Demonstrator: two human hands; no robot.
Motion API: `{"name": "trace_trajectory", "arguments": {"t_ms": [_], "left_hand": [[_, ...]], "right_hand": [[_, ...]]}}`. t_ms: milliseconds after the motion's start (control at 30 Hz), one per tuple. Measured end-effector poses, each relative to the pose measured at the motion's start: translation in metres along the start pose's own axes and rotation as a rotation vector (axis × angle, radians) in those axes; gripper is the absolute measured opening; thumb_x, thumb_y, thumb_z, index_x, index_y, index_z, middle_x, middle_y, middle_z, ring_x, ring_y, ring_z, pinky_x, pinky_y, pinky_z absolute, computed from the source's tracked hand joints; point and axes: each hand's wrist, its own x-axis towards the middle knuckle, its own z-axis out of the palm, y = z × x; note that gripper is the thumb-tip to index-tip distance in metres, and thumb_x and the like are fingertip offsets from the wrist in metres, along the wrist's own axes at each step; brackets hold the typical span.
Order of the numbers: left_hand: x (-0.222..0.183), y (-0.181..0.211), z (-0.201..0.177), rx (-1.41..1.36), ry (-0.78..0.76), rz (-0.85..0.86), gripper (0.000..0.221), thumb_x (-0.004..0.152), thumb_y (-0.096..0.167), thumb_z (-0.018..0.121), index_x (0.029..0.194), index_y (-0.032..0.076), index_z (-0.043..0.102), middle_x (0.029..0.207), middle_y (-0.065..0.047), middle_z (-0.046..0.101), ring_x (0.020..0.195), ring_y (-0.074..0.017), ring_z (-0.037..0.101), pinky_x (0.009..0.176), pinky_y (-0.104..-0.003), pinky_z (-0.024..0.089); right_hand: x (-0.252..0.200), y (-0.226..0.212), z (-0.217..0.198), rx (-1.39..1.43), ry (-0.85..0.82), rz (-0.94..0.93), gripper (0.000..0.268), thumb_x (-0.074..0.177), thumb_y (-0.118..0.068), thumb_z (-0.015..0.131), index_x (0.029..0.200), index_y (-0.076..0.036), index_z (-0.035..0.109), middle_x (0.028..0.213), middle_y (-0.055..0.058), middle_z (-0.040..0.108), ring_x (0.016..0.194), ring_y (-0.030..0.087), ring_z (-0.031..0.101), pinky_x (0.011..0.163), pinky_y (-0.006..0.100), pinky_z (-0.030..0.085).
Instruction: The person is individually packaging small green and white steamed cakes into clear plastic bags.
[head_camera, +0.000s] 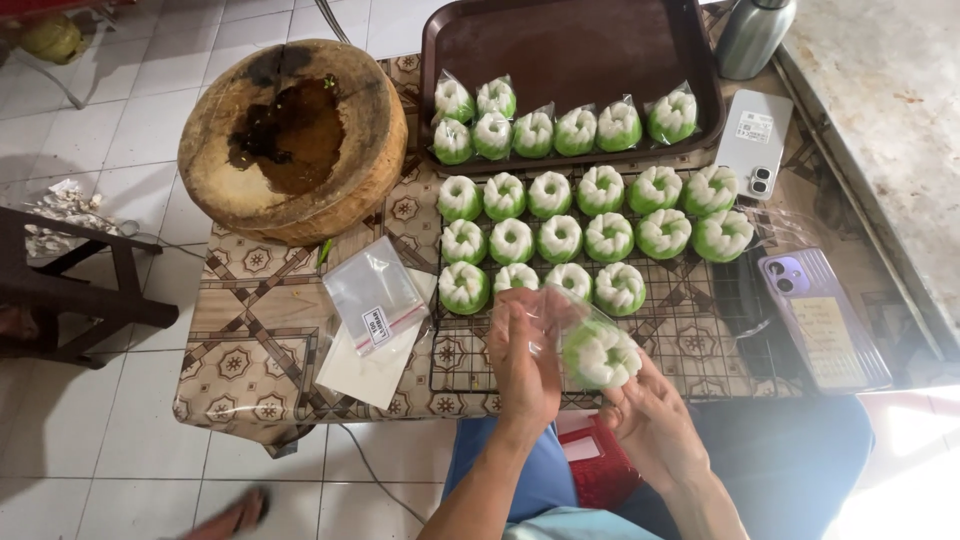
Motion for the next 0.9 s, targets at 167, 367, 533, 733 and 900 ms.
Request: {"name": "trace_trajectory", "arguments": {"t_ms": [167, 367, 533, 733, 900], "left_hand": [[0.001, -0.006, 0.001, -0.07, 0.034, -0.02, 0.03, 0.095, 0.031, 0.068, 0.112, 0.007, 0.065, 0.117, -0.017, 0.073, 0.105, -0.029, 0.071, 0.086, -0.043, 0.061], [0.0, 0.001, 0.005, 0.013, -0.11, -0.01, 0.068, 0.084, 0.055, 0.071, 0.124, 0.002, 0.061, 0.101, -0.019, 0.076, 0.086, -0.0342, 0.076, 0.078, -0.053, 0.064], [-0.002, -0.01, 0.009, 0.031, -0.2, 0.049, 0.058, 0.092, 0.049, 0.066, 0.126, 0.004, 0.054, 0.098, -0.016, 0.073, 0.091, -0.0366, 0.076, 0.077, -0.049, 0.064], [-0.008, -0.008, 0.021, 0.063, -0.239, 0.011, 0.056, 0.092, 0.06, 0.058, 0.114, 0.008, 0.059, 0.091, -0.014, 0.072, 0.088, -0.0329, 0.075, 0.066, -0.044, 0.061], [0.0, -0.004, 0.014, 0.039, -0.452, 0.059, 0.063, 0.092, 0.057, 0.069, 0.128, 0.007, 0.058, 0.114, -0.018, 0.07, 0.104, -0.0321, 0.07, 0.08, -0.044, 0.062]], "right_hand": [[-0.001, 0.001, -0.002, -0.04, -0.01, -0.01, 0.054, 0.093, -0.008, 0.069, 0.142, -0.001, 0.049, 0.115, 0.009, 0.065, 0.079, 0.012, 0.063, 0.06, 0.028, 0.061], [-0.001, 0.005, 0.005, -0.076, 0.024, -0.022, 0.04, 0.092, -0.005, 0.068, 0.131, 0.0, 0.058, 0.112, 0.01, 0.064, 0.078, 0.013, 0.059, 0.061, 0.032, 0.062], [0.005, 0.011, 0.023, 0.086, 0.007, -0.09, 0.067, 0.091, -0.003, 0.066, 0.153, 0.003, 0.041, 0.133, 0.014, 0.066, 0.093, 0.017, 0.072, 0.065, 0.031, 0.066], [0.005, 0.006, 0.027, 0.1, -0.022, -0.061, 0.059, 0.091, 0.0, 0.066, 0.146, 0.0, 0.045, 0.133, 0.019, 0.062, 0.1, 0.028, 0.068, 0.065, 0.036, 0.065], [0.005, -0.002, 0.028, 0.078, -0.022, -0.06, 0.053, 0.09, -0.003, 0.068, 0.14, 0.002, 0.05, 0.132, 0.02, 0.063, 0.104, 0.026, 0.066, 0.067, 0.035, 0.064]]}}
